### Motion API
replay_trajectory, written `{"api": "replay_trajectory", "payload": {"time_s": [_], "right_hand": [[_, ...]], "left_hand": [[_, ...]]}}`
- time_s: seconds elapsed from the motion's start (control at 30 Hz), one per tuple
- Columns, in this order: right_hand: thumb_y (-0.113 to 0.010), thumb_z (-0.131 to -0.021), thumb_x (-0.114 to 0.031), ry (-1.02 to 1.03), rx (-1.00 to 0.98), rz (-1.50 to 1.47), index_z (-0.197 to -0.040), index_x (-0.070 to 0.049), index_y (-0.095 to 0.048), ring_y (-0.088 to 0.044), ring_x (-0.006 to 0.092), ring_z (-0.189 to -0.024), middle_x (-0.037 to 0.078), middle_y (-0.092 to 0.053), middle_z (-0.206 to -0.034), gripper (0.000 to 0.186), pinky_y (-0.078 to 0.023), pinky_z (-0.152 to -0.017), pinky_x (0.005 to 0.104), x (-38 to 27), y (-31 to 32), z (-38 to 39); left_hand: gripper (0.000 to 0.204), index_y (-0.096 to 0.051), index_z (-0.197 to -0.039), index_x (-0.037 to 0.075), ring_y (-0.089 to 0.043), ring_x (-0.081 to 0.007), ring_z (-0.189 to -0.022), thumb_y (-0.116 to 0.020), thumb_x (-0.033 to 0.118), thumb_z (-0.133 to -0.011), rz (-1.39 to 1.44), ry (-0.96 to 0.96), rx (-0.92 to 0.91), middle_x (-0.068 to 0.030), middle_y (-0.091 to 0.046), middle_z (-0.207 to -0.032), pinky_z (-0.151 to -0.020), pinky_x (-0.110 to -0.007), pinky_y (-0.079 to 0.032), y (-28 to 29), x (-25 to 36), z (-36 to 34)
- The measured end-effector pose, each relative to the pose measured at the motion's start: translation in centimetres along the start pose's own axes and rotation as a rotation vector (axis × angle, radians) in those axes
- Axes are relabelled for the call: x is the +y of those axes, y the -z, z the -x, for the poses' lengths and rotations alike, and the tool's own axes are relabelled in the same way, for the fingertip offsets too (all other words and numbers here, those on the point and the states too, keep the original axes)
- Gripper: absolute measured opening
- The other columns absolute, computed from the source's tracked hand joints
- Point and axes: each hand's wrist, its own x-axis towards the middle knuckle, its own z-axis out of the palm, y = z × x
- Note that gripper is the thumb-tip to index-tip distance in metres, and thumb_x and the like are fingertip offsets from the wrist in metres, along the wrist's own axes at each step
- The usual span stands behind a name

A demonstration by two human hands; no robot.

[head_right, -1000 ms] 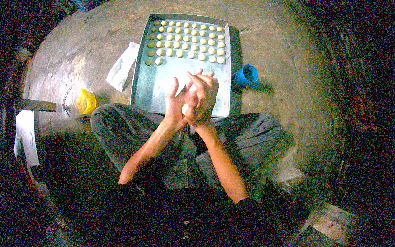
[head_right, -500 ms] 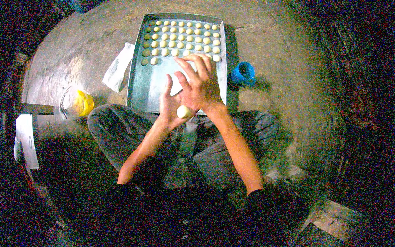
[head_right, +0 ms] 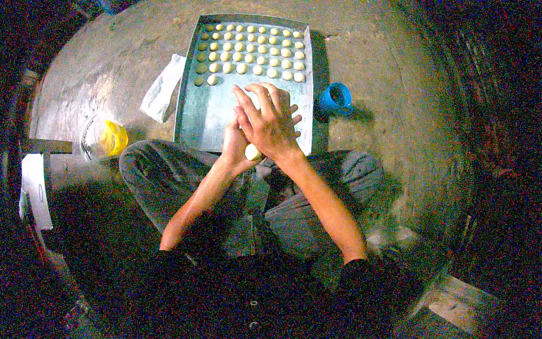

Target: The person takes small pieces of dough from a bag, rolls them into balls between their palms, and places them onto a metal tray.

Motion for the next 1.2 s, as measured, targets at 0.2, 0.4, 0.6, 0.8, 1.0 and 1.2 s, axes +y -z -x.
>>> {"api": "replay_trajectory", "payload": {"time_s": [0.2, 0.4, 0.6, 0.8, 1.0, 1.2], "right_hand": [[-0.061, -0.093, -0.021, -0.037, -0.019, -0.061, -0.13, -0.011, -0.062, -0.053, 0.031, -0.114, 0.011, -0.059, -0.119, 0.039, -0.041, -0.098, 0.0452, 1.7, 0.2, 0.0], [-0.05, -0.095, -0.012, -0.215, 0.069, -0.151, -0.132, -0.007, -0.059, -0.051, 0.0351, -0.113, 0.015, -0.058, -0.12, 0.039, -0.039, -0.101, 0.0481, 3.2, 1.5, -0.2], [-0.048, -0.101, -0.023, -0.416, 0.127, -0.341, -0.138, -0.004, -0.054, -0.049, 0.0399, -0.124, 0.024, -0.054, -0.131, 0.042, -0.034, -0.109, 0.0491, -1.6, 1.4, 2.5], [-0.035, -0.107, -0.036, -0.494, 0.245, -0.484, -0.141, -0.001, -0.047, -0.041, 0.0415, -0.135, 0.023, -0.05, -0.138, 0.051, -0.028, -0.114, 0.0509, -2.7, -1.7, 2.9], [-0.022, -0.108, -0.047, -0.61, 0.37, -0.717, -0.135, 0.002, -0.049, -0.047, 0.0351, -0.129, 0.021, -0.052, -0.135, 0.062, -0.032, -0.113, 0.0441, -2.1, -2.4, 2.3], [-0.021, -0.108, -0.048, -0.619, 0.4, -0.673, -0.129, 0.002, -0.054, -0.051, 0.0342, -0.126, 0.021, -0.056, -0.13, 0.064, -0.035, -0.11, 0.0441, -2.0, -2.6, 2.2]], "left_hand": [[0.088, -0.041, -0.147, 0.006, -0.051, -0.0273, -0.132, -0.031, 0.076, -0.095, 0.013, 0.165, 0.129, -0.0148, -0.051, -0.144, -0.113, -0.043, -0.038, 0.4, 0.5, -0.1], [0.088, -0.03, -0.153, 0.008, -0.056, -0.0282, -0.126, -0.039, 0.073, -0.095, 0.243, 0.152, -0.264, -0.0148, -0.051, -0.144, -0.108, -0.043, -0.043, 0.9, 1.2, -0.5], [0.08, -0.029, -0.155, 0.01, -0.048, -0.0292, -0.134, -0.035, 0.066, -0.099, -0.007, -0.134, -0.035, -0.0152, -0.044, -0.15, -0.115, -0.045, -0.035, -0.4, 1.2, 0.0], [0.082, -0.023, -0.158, 0.011, -0.03, -0.0301, -0.148, -0.025, 0.068, -0.1, -0.2, -0.203, 0.043, -0.0151, -0.031, -0.159, -0.121, -0.044, -0.024, -1.7, 0.3, 0.9], [0.084, -0.021, -0.158, 0.008, -0.026, -0.0287, -0.149, -0.027, 0.068, -0.1, -0.134, -0.222, 0.027, -0.0144, -0.023, -0.163, -0.123, -0.043, -0.021, -1.1, -0.3, 0.3], [0.081, -0.021, -0.158, 0.009, -0.023, -0.0289, -0.15, -0.026, 0.067, -0.1, -0.116, -0.21, 0.004, -0.0145, -0.022, -0.163, -0.124, -0.043, -0.018, -0.7, -0.4, 0.3]]}}
